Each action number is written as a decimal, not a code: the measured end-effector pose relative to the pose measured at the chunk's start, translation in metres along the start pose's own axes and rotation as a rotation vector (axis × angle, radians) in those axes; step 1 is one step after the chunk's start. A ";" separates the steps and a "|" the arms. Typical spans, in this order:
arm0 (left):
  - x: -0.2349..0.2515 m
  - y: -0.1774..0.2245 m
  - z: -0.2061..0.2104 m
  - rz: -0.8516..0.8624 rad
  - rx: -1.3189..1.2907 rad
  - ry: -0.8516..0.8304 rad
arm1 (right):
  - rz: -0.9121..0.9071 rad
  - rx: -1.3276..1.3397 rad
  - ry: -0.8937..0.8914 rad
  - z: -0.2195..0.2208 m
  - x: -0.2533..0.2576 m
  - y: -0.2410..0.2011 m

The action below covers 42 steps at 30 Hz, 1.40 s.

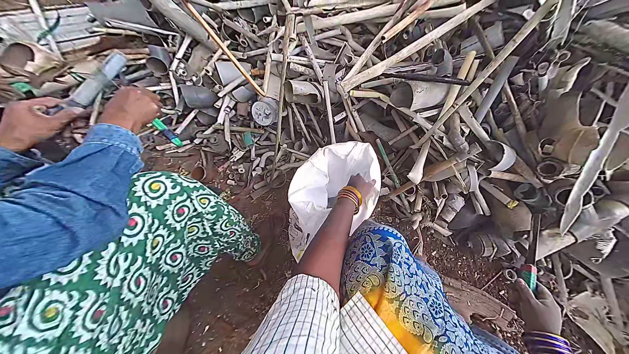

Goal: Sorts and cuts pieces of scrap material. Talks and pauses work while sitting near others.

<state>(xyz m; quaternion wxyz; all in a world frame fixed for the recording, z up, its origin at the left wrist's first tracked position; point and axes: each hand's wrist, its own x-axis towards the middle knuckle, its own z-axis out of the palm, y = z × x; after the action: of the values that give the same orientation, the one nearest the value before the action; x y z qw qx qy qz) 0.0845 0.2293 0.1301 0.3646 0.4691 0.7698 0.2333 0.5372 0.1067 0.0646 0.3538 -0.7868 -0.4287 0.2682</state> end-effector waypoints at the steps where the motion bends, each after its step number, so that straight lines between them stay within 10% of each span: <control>1: -0.008 0.001 -0.011 0.040 0.100 0.082 | 0.006 0.003 0.005 -0.001 -0.001 -0.002; 5: -0.003 -0.042 -0.059 -0.189 0.254 0.369 | 0.029 0.047 0.032 -0.006 -0.007 -0.005; 8: -0.004 -0.080 -0.070 -0.432 0.266 0.188 | 0.024 0.072 0.030 -0.008 -0.004 -0.003; 18: -0.143 -0.041 -0.071 -0.009 0.037 0.714 | -0.014 0.065 0.050 -0.016 -0.009 -0.004; 26: -0.104 -0.065 -0.065 -0.178 0.234 0.340 | 0.061 0.061 -0.102 -0.035 -0.023 -0.021; 34: -0.141 0.005 -0.061 0.254 0.366 0.519 | 0.042 -0.067 -0.182 -0.117 -0.044 -0.010; 42: -0.164 0.020 0.008 0.166 0.791 -0.173 | 0.213 -0.104 -0.012 -0.117 -0.066 -0.019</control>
<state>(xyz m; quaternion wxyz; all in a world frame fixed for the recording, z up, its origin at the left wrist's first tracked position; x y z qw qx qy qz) 0.1497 0.0919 0.1952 0.1994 0.6514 0.7263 -0.0923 0.5807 0.0183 0.1582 0.2792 -0.8436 -0.3582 0.2866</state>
